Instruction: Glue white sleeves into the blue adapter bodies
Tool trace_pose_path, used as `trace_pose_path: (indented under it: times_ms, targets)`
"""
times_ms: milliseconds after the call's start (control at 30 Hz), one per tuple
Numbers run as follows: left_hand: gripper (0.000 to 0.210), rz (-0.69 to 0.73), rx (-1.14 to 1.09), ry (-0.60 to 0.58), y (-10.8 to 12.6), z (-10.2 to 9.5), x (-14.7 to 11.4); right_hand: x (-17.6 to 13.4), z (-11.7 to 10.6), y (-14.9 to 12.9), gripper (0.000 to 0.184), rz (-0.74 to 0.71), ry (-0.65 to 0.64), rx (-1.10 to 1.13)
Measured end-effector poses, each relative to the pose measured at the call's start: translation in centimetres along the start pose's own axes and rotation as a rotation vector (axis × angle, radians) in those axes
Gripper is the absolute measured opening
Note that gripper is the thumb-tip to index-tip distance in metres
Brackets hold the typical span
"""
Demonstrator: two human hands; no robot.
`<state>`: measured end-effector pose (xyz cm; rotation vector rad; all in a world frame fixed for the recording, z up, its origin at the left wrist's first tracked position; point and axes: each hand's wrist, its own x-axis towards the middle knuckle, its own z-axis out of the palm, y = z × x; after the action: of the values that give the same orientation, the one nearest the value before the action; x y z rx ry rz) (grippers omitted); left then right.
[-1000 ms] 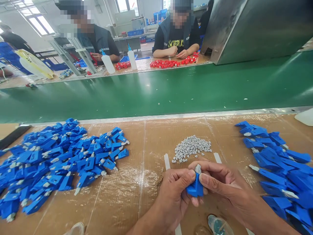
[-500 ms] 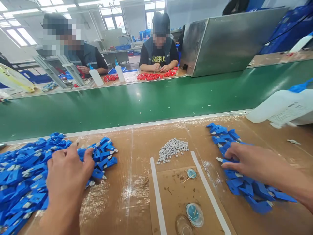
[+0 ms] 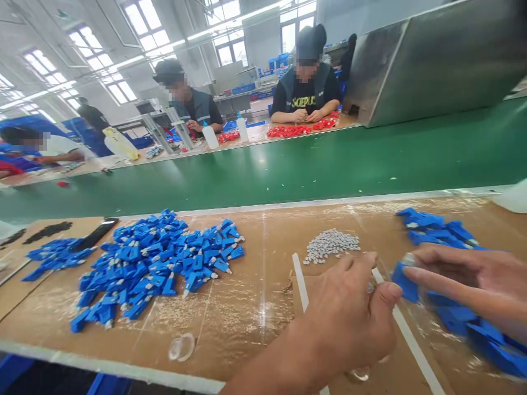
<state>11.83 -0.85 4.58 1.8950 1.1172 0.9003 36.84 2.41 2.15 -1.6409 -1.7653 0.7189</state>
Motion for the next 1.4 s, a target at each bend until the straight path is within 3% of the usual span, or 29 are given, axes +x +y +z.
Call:
trace_pose_path:
  times_ms: [33,67,133,200,300,367,533,767,967,1067,1233,1400]
  targets:
    - [0.046,0.007,-0.013,-0.019,0.2,0.2,0.2,-0.3,0.6,-1.8,0.050,0.001,-0.140,0.115]
    - [0.045,0.020,-0.025,-0.017,0.2,0.3,0.3,-0.5,1.1,-3.4,0.051,0.013,-0.167,0.248]
    - [0.040,0.026,-0.053,0.029,-0.1,0.4,0.4,-0.6,2.1,-5.6,0.052,0.040,-0.168,0.390]
    - [0.035,-0.034,-0.143,0.052,-1.1,0.2,0.3,-1.0,2.8,-6.1,0.054,0.050,-0.142,0.435]
    - [0.032,-0.222,-0.440,0.068,-3.5,-0.6,0.1,-3.0,3.5,-4.1,0.048,0.037,-0.194,0.375]
    - [0.042,-0.319,-0.609,0.119,-5.4,-1.0,0.2,-4.8,4.2,-2.1,0.040,0.031,-0.266,0.310]
    - [0.061,-0.355,-0.710,0.196,-8.6,-1.0,0.4,-7.5,6.8,0.2,0.043,0.060,-0.257,0.295]
    - [0.063,-0.362,-0.735,0.239,-9.0,-0.6,0.3,-6.5,7.3,-0.7,0.047,-0.085,-0.245,0.223]
    - [0.063,-0.452,-0.740,0.295,-9.8,-1.0,-0.1,-7.5,6.2,-2.6,0.016,-0.206,-0.238,0.060]
    - [0.064,-0.499,-0.758,0.359,-10.1,-1.2,0.3,-7.5,6.4,-3.0,0.015,-0.249,-0.257,0.005]
    - [0.061,-0.580,-0.926,0.271,-9.0,-1.8,0.6,-7.4,6.5,-2.8,0.018,-0.266,-0.232,0.014]
    - [0.054,-0.667,-1.062,0.253,-8.3,-1.3,0.3,-7.1,5.8,-3.3,0.013,-0.196,-0.205,0.172]
